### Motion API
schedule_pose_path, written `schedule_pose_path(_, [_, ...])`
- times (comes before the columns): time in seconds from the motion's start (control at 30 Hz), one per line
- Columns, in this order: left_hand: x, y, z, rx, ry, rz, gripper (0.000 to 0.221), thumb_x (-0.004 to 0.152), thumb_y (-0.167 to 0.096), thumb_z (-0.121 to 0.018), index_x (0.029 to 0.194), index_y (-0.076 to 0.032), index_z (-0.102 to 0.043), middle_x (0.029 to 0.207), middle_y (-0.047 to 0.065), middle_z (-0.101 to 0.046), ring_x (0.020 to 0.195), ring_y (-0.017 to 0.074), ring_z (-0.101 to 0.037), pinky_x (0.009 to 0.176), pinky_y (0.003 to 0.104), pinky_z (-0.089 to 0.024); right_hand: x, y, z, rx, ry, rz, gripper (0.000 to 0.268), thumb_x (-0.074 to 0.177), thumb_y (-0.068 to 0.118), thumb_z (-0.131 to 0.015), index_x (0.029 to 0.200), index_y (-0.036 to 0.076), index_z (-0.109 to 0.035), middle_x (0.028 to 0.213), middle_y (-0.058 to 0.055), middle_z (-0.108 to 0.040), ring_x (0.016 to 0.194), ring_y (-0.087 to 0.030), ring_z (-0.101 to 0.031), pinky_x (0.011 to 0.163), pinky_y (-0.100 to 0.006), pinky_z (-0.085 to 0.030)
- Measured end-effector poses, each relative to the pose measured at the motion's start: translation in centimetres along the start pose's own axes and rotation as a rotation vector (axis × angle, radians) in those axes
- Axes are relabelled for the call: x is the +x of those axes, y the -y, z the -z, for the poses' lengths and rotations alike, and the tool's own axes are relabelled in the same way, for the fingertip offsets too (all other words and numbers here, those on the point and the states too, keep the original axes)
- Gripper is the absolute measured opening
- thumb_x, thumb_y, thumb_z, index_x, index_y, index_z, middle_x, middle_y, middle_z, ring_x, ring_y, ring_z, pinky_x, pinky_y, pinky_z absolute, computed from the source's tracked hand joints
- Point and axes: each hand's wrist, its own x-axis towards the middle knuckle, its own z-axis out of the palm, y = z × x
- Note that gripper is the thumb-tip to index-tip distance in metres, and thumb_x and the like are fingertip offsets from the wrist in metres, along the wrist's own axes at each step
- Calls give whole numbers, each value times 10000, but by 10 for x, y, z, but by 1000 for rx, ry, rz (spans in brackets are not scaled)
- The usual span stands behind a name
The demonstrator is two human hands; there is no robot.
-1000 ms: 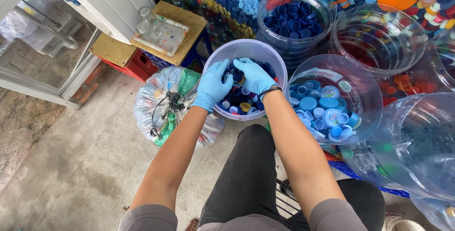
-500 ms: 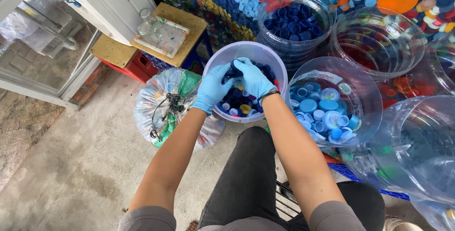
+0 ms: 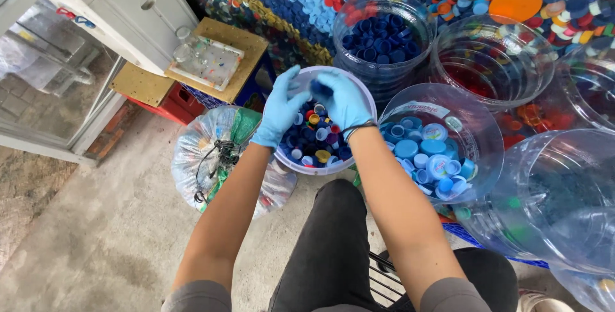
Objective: Sorting plastic bottle caps by color into different containers
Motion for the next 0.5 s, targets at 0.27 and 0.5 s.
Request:
schedule_pose_path(0.27, [54,-49,-32,134,448,227,357,877,-261,-599,1205,-126,-643,1068,65,-671,949,188,-642,838,348,-527,-28,145,-27,27,-213,206,257,897,76,-654,1147,55,-600,1260,-147,-638,1244,-277,-591,1108,-450,-522])
schedule_pose_path(0.5, [18,-49,-33,1204,1131,269,644,673,-343,-824,1277,-198,-657,1226,62,-702,1099,314,-677,914,469,-554,-10,184,2,33,-235,166,1192,694,618,-629,1655,303,1,1735,-156,45,1583,-394,34,1237,-646,-123])
